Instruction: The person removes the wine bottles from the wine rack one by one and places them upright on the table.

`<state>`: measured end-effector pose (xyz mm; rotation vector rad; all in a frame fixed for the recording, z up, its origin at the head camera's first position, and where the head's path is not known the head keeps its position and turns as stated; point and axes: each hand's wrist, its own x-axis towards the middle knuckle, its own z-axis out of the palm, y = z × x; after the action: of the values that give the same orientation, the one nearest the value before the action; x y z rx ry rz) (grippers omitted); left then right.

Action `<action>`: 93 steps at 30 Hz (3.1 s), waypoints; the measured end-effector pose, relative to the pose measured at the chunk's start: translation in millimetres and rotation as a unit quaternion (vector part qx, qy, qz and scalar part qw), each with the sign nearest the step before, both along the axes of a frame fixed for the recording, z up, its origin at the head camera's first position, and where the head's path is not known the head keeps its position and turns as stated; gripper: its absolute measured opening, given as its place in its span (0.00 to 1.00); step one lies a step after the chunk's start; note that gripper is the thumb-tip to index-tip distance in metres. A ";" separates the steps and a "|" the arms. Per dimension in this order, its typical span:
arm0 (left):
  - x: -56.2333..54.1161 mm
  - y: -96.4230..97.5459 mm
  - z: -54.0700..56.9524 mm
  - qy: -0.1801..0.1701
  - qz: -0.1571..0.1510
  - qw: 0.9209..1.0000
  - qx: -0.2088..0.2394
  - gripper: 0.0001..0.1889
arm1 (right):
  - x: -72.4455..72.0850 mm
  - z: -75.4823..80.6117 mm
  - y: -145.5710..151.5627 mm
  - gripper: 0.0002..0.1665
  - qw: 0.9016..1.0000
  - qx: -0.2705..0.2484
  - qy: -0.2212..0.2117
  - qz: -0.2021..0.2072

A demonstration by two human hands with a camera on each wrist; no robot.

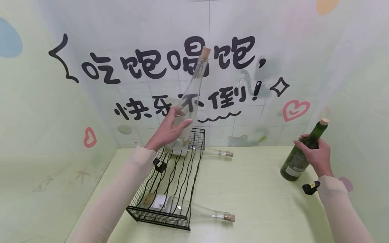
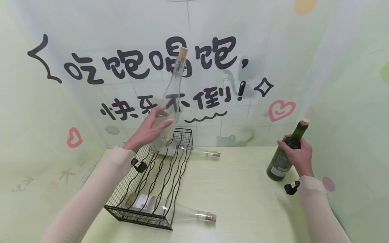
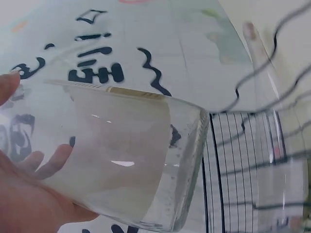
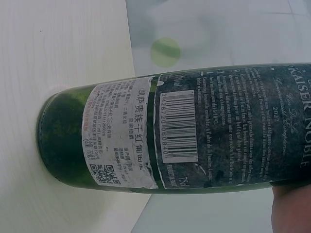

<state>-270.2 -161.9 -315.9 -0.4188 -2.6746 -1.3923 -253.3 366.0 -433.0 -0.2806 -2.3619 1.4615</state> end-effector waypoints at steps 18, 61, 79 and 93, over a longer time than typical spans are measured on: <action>68.3 23.9 0.7 -0.023 -0.037 0.986 0.164 0.36 | 6.4 8.8 8.8 0.31 0.997 0.032 -0.023 0.064; 155.6 98.3 -65.5 -0.050 -0.045 0.967 0.247 0.35 | 67.5 106.2 -85.3 0.54 0.943 -0.023 0.243 0.224; 155.4 137.6 -111.1 -0.058 -0.071 0.965 0.247 0.37 | 73.4 87.2 -167.2 0.43 0.875 -0.126 0.128 0.450; 151.6 143.2 -123.9 -0.038 -0.113 0.964 0.236 0.35 | 89.2 82.9 -217.5 0.21 0.866 -0.172 0.051 0.467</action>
<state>-118.5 -18.7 -439.8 -0.6388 -2.2856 -2.0762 -164.1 148.5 -350.1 0.9820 -2.1946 2.2165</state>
